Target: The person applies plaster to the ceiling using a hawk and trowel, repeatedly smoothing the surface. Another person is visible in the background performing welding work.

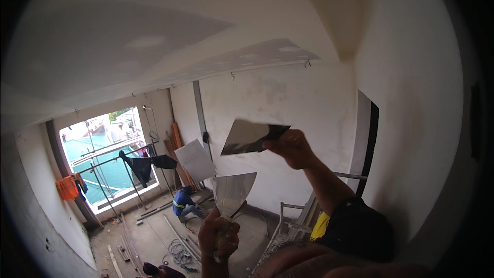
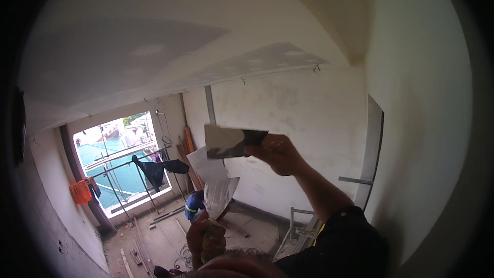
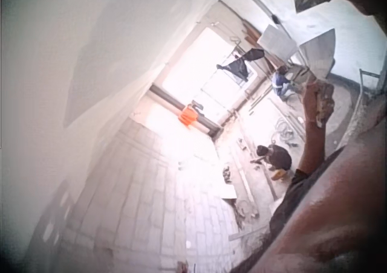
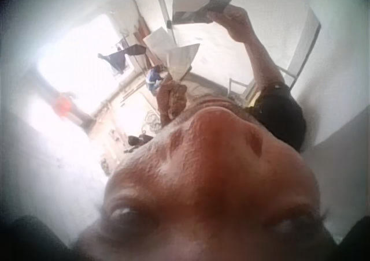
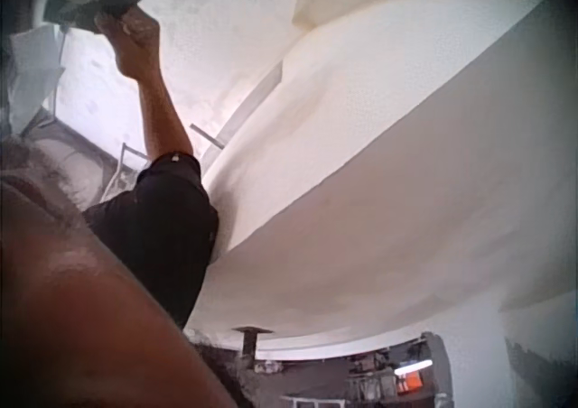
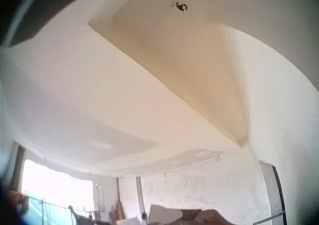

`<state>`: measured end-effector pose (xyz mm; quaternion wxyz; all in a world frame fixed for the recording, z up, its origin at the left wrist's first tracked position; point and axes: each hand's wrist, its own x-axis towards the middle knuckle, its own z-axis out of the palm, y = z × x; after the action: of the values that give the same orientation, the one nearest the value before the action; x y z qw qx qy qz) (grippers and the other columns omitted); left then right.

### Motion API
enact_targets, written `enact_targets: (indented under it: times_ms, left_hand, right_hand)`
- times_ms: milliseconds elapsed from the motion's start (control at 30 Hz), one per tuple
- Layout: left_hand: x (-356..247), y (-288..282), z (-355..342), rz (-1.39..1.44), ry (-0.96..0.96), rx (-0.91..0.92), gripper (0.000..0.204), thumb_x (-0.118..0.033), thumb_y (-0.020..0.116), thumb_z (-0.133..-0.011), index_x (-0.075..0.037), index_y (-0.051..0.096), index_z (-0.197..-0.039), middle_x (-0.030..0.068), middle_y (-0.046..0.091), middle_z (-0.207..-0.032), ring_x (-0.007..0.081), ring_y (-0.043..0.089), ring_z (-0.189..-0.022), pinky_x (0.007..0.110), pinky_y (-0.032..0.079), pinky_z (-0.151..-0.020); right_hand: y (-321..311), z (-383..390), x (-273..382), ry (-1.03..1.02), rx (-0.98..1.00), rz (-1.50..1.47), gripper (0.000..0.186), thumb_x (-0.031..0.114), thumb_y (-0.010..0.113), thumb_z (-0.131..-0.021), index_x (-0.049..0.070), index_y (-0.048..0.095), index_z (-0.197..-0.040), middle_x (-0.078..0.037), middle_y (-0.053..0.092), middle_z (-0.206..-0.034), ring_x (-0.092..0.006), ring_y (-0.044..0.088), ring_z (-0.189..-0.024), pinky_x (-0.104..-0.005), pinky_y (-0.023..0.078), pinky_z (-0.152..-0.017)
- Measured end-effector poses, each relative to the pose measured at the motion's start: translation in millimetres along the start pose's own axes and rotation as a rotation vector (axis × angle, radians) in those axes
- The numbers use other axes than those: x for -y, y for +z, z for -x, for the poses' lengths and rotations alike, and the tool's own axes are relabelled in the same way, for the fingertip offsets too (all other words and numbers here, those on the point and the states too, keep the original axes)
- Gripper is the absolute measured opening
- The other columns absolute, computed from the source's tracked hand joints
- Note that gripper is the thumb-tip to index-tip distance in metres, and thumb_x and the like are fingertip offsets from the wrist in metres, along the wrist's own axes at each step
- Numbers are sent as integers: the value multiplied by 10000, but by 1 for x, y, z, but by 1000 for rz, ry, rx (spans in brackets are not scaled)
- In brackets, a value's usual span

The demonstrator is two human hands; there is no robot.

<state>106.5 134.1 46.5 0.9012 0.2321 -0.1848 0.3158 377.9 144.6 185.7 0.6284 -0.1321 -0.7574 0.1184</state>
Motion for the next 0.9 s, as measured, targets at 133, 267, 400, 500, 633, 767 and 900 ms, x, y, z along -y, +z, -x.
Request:
enact_targets:
  times_ms: [133,267,400,500,633,767,900]
  left_hand:
    - [-10,-3,-8,93,15,3,604,-121,412,-951,-3,226,-1513,293,563,-921,165,448,-434,249,361,-278]
    - [-18,-16,-14,-46,122,-136,644,-91,420,-911,-25,229,-1522,343,533,-1210,169,489,-470,237,382,-297]
    - [-22,-26,-26,-251,171,-222,682,-72,430,-886,-41,226,-1536,317,542,-1240,160,492,-473,238,389,-304]
    - [-39,-27,-46,-408,152,-314,703,-56,446,-867,-40,235,-1537,270,570,-1166,146,468,-441,252,387,-287]
    - [-38,-16,-51,-461,178,-244,718,-41,438,-859,-35,216,-1542,243,581,-1110,134,466,-417,254,401,-272]
    - [-37,-33,-53,-509,218,-243,729,-40,434,-866,-41,181,-1551,237,581,-1083,123,480,-424,248,419,-274]
    - [-40,-43,-55,-562,257,-299,698,-47,444,-876,-39,210,-1534,223,598,-1018,125,489,-426,254,421,-279]
  right_hand:
    - [15,25,-44,204,189,-12,102,-5,663,-938,-32,743,-995,-166,728,-1121,-229,705,-1024,-353,562,-878]
    - [19,17,-60,107,482,108,290,25,648,-924,54,686,-1210,-112,704,-1217,-286,648,-1187,-394,520,-1022]
    - [-2,8,-76,-12,609,426,351,-4,642,-907,147,671,-1222,-18,693,-1252,-247,634,-1206,-380,517,-1028]
    - [-18,-1,-86,-76,570,658,356,3,657,-871,154,689,-1193,-3,707,-1226,-235,643,-1193,-378,518,-1019]
    - [-24,7,-104,-38,533,593,353,-54,626,-874,133,707,-1163,-27,706,-1235,-244,646,-1194,-381,506,-1021]
    - [-29,25,-127,0,502,644,385,-84,624,-862,135,710,-1167,-29,704,-1241,-243,636,-1211,-374,500,-1018]
    - [-40,33,-153,-15,486,746,429,-96,626,-850,145,703,-1197,-34,705,-1238,-231,629,-1220,-373,489,-1022]
